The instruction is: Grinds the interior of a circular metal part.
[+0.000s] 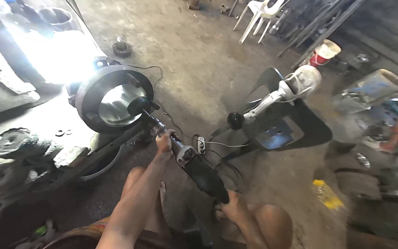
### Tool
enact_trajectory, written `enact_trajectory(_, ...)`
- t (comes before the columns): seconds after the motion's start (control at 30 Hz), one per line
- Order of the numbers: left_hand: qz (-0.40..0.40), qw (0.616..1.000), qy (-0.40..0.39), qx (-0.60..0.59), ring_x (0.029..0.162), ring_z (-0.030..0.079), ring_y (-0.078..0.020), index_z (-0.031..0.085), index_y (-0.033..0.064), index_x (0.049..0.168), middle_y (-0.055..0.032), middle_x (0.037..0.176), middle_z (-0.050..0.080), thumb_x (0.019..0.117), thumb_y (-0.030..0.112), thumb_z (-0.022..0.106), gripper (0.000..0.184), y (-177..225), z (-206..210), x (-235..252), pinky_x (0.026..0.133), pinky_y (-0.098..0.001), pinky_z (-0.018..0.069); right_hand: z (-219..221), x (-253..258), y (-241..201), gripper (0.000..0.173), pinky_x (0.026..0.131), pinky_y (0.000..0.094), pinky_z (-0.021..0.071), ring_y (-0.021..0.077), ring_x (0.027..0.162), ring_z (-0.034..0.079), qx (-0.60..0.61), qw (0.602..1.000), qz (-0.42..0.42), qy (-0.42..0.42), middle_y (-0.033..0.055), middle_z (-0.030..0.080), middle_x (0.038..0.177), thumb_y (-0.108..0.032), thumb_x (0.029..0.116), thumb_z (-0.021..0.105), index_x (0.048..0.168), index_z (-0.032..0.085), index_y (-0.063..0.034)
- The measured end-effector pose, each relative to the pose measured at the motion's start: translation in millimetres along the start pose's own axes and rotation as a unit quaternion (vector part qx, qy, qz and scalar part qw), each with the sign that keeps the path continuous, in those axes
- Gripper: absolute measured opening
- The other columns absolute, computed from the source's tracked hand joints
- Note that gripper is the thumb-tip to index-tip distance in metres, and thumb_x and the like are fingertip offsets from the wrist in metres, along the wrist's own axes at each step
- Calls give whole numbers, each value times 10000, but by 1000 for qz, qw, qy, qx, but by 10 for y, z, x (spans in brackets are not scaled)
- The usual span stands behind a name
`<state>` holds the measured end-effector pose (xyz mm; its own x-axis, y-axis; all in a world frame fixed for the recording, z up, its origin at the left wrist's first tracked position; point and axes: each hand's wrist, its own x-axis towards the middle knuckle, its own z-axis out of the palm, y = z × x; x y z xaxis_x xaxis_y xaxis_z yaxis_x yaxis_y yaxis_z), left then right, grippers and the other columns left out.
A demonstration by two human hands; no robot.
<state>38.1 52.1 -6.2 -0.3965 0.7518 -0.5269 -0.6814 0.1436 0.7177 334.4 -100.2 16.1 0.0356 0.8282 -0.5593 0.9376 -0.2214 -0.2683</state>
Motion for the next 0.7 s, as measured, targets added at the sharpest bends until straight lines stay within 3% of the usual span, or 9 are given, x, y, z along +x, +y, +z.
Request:
enact_trajectory(0.1, 9, 1000, -17, -22, 560, 617, -219, 570, 51, 1038, -91, 693, 607, 884, 128, 686, 208, -2, 45, 31, 547, -412, 572, -51, 17, -3, 448, 949, 557, 567, 291, 1054, 719, -15, 1000, -7, 9, 106, 754, 1078, -427, 869, 766, 1215, 722, -145)
enact_trajectory(0.33, -9, 997, 75, 34, 558, 653, -254, 580, -24, 1012, -147, 702, 636, 907, 90, 676, 182, 4, -136, -160, 540, -416, 600, 28, 14, 94, 428, 960, 526, 569, 240, 1042, 716, 23, 997, -25, -70, 79, 749, 1076, -394, 832, 796, 1188, 726, -167)
enact_trajectory(0.6, -1, 1000, 9, 14, 576, 641, -228, 575, 32, 1067, -114, 723, 633, 888, 135, 689, 237, 35, -35, -46, 546, -404, 579, 63, -5, 1, 460, 974, 542, 557, 299, 1077, 701, -1, 1000, -11, -13, 131, 733, 1114, -366, 841, 790, 1219, 712, -114)
enact_trajectory(0.7, -10, 998, 48, 32, 577, 655, -252, 590, -1, 1041, -140, 727, 645, 882, 117, 706, 229, 24, -105, -69, 546, -422, 594, 53, 1, 25, 463, 980, 552, 554, 294, 1094, 695, 6, 999, -5, -53, 123, 730, 1124, -371, 823, 803, 1209, 715, -131)
